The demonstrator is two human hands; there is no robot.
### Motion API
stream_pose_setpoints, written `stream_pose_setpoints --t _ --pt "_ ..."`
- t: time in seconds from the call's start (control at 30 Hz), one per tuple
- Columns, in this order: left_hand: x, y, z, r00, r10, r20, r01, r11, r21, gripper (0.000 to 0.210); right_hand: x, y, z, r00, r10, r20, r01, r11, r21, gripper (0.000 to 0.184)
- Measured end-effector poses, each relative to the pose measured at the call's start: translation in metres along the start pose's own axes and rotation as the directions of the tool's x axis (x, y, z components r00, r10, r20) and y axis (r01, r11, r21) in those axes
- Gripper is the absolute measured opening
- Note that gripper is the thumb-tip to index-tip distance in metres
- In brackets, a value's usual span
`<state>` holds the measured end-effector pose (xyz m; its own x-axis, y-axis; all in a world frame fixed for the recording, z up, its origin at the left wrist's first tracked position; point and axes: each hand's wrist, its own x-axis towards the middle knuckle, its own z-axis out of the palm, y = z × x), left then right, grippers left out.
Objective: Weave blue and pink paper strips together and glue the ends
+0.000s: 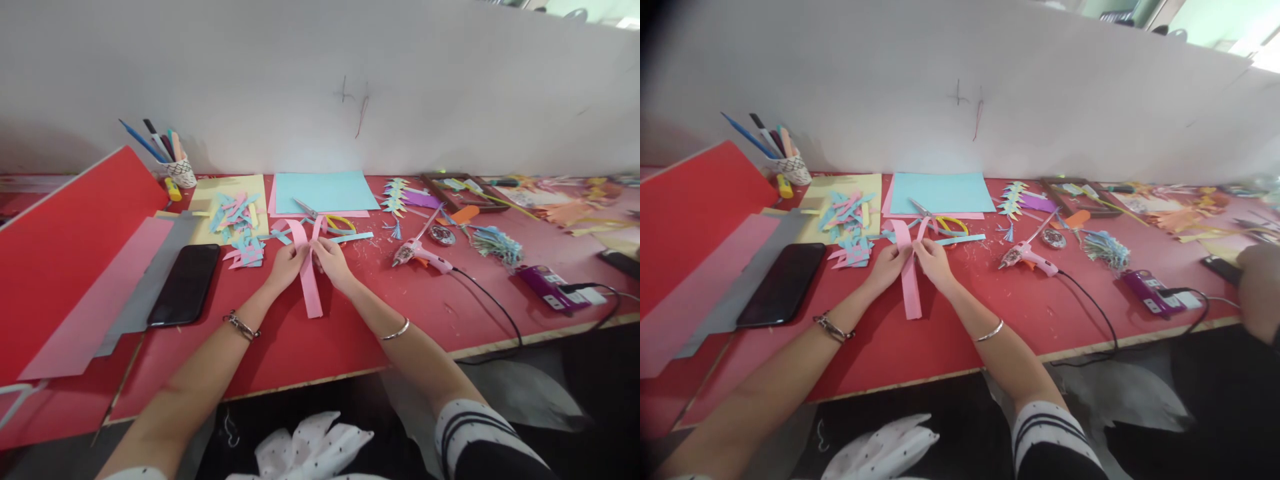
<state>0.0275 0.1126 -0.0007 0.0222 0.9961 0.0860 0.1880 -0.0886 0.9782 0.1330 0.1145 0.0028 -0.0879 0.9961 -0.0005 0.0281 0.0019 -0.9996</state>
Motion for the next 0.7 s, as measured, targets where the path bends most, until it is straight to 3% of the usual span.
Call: stream_pose_setpoints --t 0.3,0.5,0.7 --pt "0.0004 -0.0062 -0.0027 0.991 0.022 -0.133 -0.018 1.000 0.025 0.034 0.0014 0.0048 0.0023 1.000 0.009 0.005 -0.009 1.000 0.005 0.027" --pt "-0.0004 -0.0033 0.0002 1.000 0.010 -0.011 -0.010 1.000 0.023 0.028 -0.0003 0.0015 0.0003 0.998 -0.009 -0.056 0.010 1.000 0.017 0.026" --pt "-0.0006 -0.0010 0.0007 0.998 0.019 -0.062 -0.015 0.998 0.060 0.029 0.0010 0.0047 0.0008 0.998 -0.043 -0.034 0.042 0.998 -0.037 0.026"
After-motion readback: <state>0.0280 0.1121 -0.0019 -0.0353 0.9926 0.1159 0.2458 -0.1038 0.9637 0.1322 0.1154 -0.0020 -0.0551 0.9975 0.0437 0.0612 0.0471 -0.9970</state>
